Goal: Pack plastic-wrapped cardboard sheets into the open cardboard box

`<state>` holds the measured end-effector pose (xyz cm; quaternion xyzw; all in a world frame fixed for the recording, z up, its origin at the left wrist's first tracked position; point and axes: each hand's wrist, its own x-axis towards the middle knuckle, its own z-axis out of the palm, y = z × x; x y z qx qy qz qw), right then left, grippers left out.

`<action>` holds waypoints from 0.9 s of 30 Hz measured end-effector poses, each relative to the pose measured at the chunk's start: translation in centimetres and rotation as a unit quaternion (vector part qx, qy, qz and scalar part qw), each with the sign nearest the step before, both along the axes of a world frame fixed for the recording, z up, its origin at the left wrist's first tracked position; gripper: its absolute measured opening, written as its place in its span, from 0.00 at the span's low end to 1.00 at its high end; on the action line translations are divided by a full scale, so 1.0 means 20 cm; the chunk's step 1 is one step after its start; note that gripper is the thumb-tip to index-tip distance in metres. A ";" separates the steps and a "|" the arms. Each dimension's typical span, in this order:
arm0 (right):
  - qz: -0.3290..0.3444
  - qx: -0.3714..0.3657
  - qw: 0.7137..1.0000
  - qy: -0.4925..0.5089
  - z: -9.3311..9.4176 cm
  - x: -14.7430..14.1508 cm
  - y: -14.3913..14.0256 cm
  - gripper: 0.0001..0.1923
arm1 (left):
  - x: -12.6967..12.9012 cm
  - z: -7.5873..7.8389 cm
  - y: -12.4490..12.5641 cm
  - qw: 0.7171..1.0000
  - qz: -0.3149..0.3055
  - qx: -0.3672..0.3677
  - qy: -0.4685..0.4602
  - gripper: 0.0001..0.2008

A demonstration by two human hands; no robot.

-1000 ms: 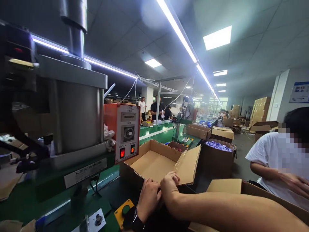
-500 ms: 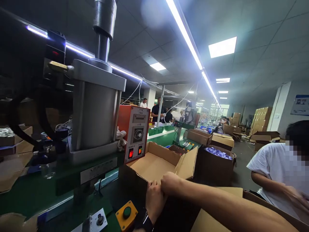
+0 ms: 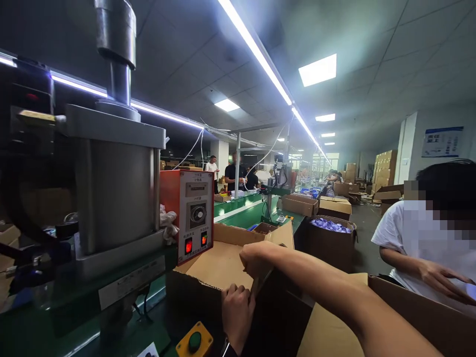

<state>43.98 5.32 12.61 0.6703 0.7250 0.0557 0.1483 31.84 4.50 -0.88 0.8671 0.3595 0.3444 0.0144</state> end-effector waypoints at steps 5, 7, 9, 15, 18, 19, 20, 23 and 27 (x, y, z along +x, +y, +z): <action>-0.018 0.081 0.994 -0.072 -0.06 0.01 -0.09 0.10 | 0.04 0.04 0.06 1.000 0.004 0.012 0.017 0.14; -0.032 0.157 0.983 -0.094 -0.13 0.00 -0.11 0.11 | 0.03 0.06 0.07 1.000 0.002 0.017 0.023 0.15; -0.018 0.229 0.967 -0.109 -0.21 0.01 -0.13 0.12 | 0.03 0.08 0.07 0.999 0.004 0.019 0.028 0.16; 0.058 0.353 0.927 -0.111 -0.50 0.11 -0.16 0.15 | 0.02 0.13 0.08 0.999 0.010 0.015 0.032 0.16; 0.009 0.411 0.906 -0.099 -0.63 0.11 -0.12 0.22 | 0.02 0.17 0.11 0.999 0.010 0.012 0.030 0.16; -0.012 0.425 0.901 -0.093 -0.66 0.10 -0.10 0.23 | 0.02 0.19 0.11 0.999 0.008 0.011 0.030 0.16; -0.031 0.433 0.897 -0.088 -0.67 0.09 -0.07 0.25 | 0.01 0.20 0.12 0.999 0.004 0.011 0.031 0.16; -0.082 0.429 0.896 -0.073 -0.65 0.10 -0.01 0.26 | 0.01 0.20 0.12 0.999 -0.012 0.010 0.035 0.13; -0.115 0.349 0.928 -0.057 -0.55 0.13 0.02 0.19 | -0.01 0.14 0.10 0.999 -0.019 0.005 0.039 0.14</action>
